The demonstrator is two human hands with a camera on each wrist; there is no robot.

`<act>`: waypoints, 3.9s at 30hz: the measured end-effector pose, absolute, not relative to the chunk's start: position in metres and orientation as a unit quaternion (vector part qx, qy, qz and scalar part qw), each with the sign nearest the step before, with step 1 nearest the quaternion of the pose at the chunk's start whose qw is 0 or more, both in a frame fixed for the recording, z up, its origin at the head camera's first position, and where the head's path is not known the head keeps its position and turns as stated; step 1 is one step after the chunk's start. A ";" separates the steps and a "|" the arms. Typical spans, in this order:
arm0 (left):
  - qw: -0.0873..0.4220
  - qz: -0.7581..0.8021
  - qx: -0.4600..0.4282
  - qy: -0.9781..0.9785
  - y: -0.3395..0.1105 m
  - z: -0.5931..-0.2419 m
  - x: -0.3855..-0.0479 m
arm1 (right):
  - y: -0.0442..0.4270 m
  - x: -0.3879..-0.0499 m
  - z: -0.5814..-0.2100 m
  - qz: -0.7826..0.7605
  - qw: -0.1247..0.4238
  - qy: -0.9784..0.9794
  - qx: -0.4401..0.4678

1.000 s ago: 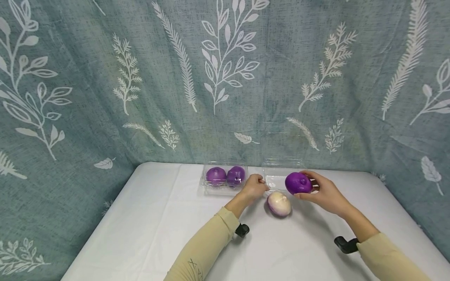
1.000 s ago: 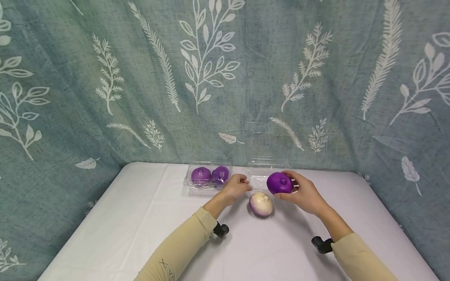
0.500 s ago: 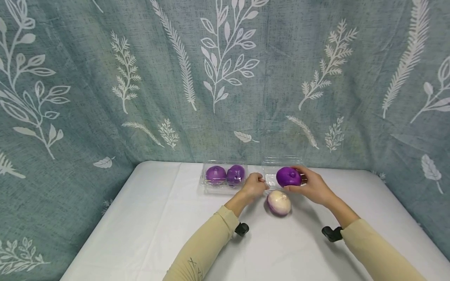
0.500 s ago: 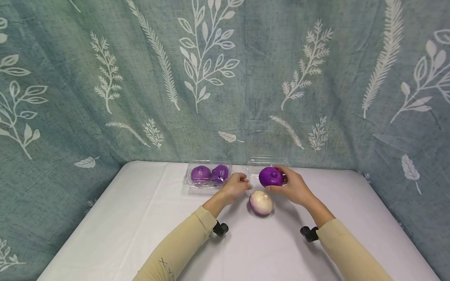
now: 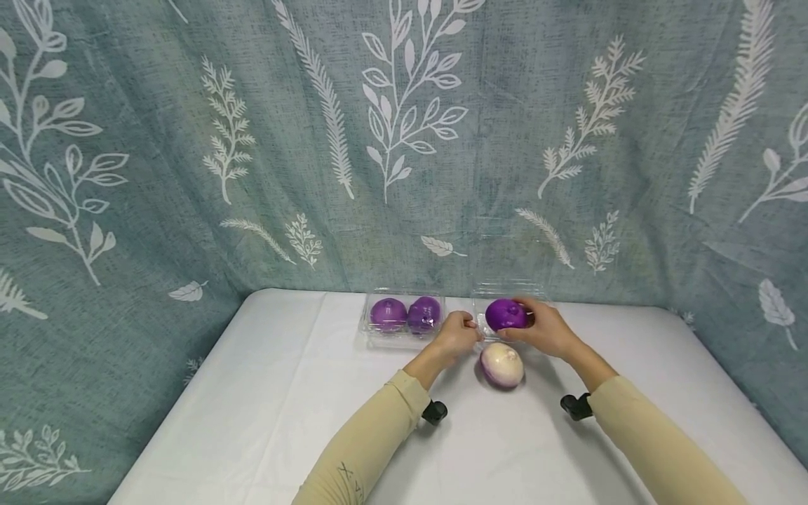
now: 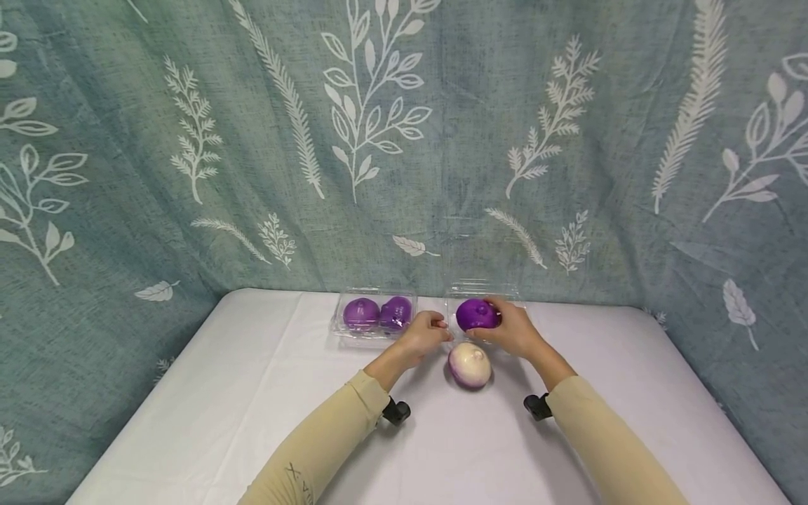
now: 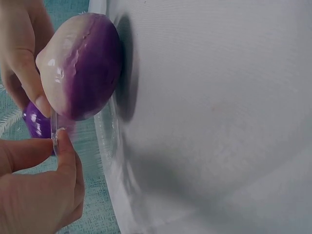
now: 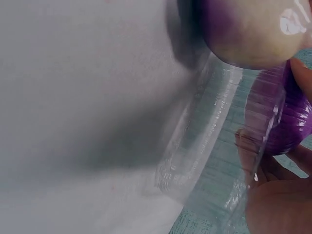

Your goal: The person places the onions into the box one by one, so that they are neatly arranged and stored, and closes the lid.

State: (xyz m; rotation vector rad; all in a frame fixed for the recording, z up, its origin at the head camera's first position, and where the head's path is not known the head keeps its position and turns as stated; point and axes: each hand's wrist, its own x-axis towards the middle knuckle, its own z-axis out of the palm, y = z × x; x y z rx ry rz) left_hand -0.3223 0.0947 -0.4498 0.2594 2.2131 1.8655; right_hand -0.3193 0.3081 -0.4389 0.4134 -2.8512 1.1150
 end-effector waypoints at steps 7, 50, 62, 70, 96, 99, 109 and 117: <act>0.123 0.652 0.086 0.743 0.095 -0.451 -0.323 | 0.305 -0.330 -0.445 0.357 0.016 -0.924 0.136; 0.134 0.655 0.081 0.739 0.094 -0.450 -0.323 | 0.316 -0.315 -0.417 0.295 -0.039 -0.944 0.142; 0.139 0.658 0.078 0.736 0.094 -0.448 -0.325 | 0.317 -0.287 -0.402 0.281 -0.008 -0.941 0.187; 0.137 0.665 0.074 0.731 0.095 -0.450 -0.325 | 0.321 -0.267 -0.401 0.282 0.002 -0.938 0.201; 0.137 0.675 0.075 0.721 0.094 -0.451 -0.326 | 0.305 -0.228 -0.440 0.376 -0.032 -0.923 0.069; 0.137 0.677 0.075 0.719 0.094 -0.452 -0.326 | 0.301 -0.230 -0.447 0.395 -0.051 -0.916 0.053; 0.139 0.675 0.072 0.721 0.093 -0.451 -0.326 | 0.289 -0.240 -0.462 0.439 -0.055 -0.896 0.044; 0.138 0.681 0.075 0.715 0.095 -0.452 -0.327 | 0.282 -0.245 -0.465 0.466 -0.046 -0.882 0.044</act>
